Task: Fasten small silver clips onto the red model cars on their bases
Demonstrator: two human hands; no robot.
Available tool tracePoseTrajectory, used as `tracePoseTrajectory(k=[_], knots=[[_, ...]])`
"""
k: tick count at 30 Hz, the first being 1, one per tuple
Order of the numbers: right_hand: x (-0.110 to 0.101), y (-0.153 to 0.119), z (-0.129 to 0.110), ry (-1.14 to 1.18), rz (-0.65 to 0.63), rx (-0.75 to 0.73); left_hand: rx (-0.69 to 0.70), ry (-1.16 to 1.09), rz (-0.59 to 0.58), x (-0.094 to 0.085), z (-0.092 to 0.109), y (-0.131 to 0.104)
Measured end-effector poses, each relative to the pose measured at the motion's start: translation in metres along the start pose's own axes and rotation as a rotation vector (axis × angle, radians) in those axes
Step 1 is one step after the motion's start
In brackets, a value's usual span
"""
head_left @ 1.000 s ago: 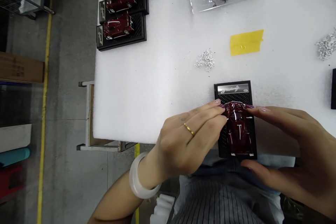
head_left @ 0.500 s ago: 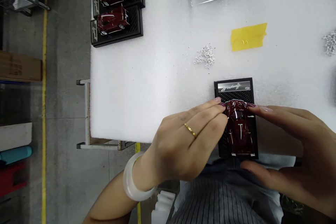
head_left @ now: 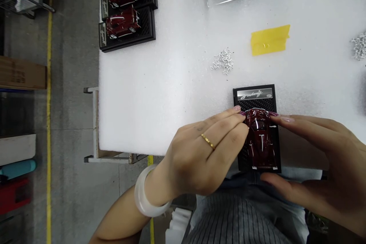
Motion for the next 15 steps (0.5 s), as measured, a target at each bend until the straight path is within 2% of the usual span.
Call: tracePoseTrajectory(k=[8,11,13,15], knots=[[0.0,0.0,0.0,0.019,-0.014,0.001,-0.039,0.025,0.026,-0.006,-0.01,-0.003],[0.0,0.001,-0.001,0.039,-0.024,-0.007,-0.092,0.077,0.095,-0.016,-0.016,-0.013],[-0.001,0.001,-0.002,0.039,-0.023,-0.012,-0.117,0.054,0.135,-0.018,-0.012,-0.024],[-0.001,0.001,-0.003,0.042,-0.021,-0.014,-0.109,-0.004,0.112,-0.009,-0.001,-0.033]])
Point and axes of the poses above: each hand's wrist, its own y-axis towards the middle knuckle, its own x-axis out of the palm, z = x × y, the point moved 10 cm from there along y, towards the middle knuckle, and after that the axes turned 7 degrees about x, right-handed, at the moved point
